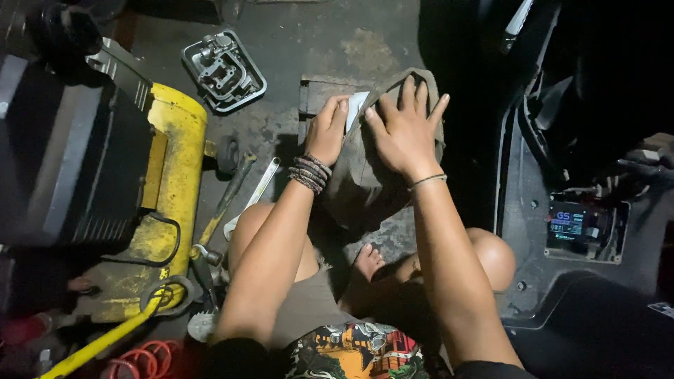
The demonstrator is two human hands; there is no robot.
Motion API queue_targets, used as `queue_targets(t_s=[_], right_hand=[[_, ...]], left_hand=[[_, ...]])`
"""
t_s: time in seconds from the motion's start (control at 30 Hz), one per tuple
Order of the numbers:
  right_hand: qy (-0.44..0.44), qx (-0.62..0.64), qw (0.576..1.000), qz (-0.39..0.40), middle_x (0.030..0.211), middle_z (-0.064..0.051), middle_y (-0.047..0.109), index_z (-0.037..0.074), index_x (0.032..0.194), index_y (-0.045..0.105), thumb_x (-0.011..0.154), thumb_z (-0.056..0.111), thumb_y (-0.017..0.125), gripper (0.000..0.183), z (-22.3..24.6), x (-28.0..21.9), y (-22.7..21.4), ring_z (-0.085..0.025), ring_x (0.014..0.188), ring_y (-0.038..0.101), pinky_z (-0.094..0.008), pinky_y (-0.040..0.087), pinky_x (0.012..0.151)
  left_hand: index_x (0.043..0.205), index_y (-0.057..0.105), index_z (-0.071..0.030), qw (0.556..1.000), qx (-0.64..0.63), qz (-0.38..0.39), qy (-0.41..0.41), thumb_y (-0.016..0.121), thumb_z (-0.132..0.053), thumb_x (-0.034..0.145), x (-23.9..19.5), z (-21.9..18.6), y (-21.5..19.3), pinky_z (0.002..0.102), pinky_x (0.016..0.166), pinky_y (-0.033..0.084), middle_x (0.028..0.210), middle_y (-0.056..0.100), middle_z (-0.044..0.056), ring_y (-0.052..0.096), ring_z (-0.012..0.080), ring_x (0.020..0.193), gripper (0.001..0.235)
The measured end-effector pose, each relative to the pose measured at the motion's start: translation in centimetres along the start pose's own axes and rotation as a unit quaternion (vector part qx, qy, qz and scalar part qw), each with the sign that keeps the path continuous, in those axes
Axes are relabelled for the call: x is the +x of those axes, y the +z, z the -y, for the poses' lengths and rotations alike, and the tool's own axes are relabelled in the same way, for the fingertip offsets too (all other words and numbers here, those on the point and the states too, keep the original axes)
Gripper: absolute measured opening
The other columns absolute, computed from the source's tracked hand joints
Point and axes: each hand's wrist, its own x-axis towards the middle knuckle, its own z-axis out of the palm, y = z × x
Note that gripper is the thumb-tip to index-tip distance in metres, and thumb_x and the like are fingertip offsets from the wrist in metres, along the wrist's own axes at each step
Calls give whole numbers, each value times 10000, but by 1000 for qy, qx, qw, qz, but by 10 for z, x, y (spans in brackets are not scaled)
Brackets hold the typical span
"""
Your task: Cleaning a motorcycle cylinder head by wiping it thoroughly with a cloth.
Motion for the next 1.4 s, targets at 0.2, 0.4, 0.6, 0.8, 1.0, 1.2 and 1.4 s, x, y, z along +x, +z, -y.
queue_targets(t_s=[0.2, 0.4, 0.6, 0.8, 1.0, 1.2, 1.4], right_hand=[[-18, 5, 1000, -12, 1574, -330, 390, 153, 1329, 661, 1049, 607, 460, 571, 35, -6, -1, -523, 1494, 304, -770, -5, 1138], [-35, 5, 999, 2, 1567, -343, 403, 138, 1336, 660, 1074, 579, 433, 561, 3, -6, -5, -538, 1480, 331, -784, 3, 1126], [-6, -12, 1000, -15, 1543, -394, 415, 55, 1488, 526, 1037, 584, 498, 695, -25, -63, -13, -560, 1472, 335, -748, -52, 1143], [23, 85, 996, -13, 1557, -452, 304, -15, 1592, 351, 1043, 484, 510, 759, -27, -122, -14, -650, 1454, 219, -761, -100, 1122], [18, 80, 996, -28, 1555, -410, 353, 44, 1597, 404, 1042, 458, 498, 699, -40, -122, -9, -623, 1462, 250, -746, -77, 1131], [-9, 116, 992, -45, 1546, -405, 386, -2, 1478, 563, 1104, 438, 496, 581, -49, -79, -18, -595, 1463, 287, -733, -41, 1136], [-7, 145, 989, -14, 1586, -363, 335, 61, 1528, 502, 1102, 436, 467, 569, -50, -84, -23, -571, 1491, 226, -737, -48, 1144]], left_hand=[[1356, 577, -94, 1000, 11, 7, -5, 368, -359, 1107, 2, 0, -2, 546, 1087, 437, 1274, 661, 256, 566, 452, 1278, 420], [1346, 599, -95, 1000, -13, 13, -23, 407, -321, 1114, 4, -3, -4, 548, 1095, 437, 1311, 655, 245, 554, 449, 1299, 377], [1324, 639, -175, 998, -1, 39, -46, 532, -453, 1055, 13, 9, -8, 513, 1089, 461, 1283, 692, 158, 606, 366, 1270, 401], [1320, 641, -103, 999, -16, 34, -37, 544, -406, 1068, 12, 7, -3, 537, 1058, 482, 1292, 679, 203, 612, 412, 1253, 406], [1346, 613, -72, 999, -21, 28, -27, 506, -374, 1090, 6, 0, -3, 554, 1066, 475, 1316, 660, 215, 592, 423, 1272, 410], [1381, 573, -37, 999, -14, 45, 5, 431, -373, 1122, 7, -1, -2, 559, 1075, 453, 1321, 642, 268, 568, 443, 1286, 446], [1439, 522, -22, 999, -4, 46, 5, 424, -294, 1113, 5, -6, 1, 586, 1127, 393, 1368, 590, 310, 498, 481, 1341, 435]])
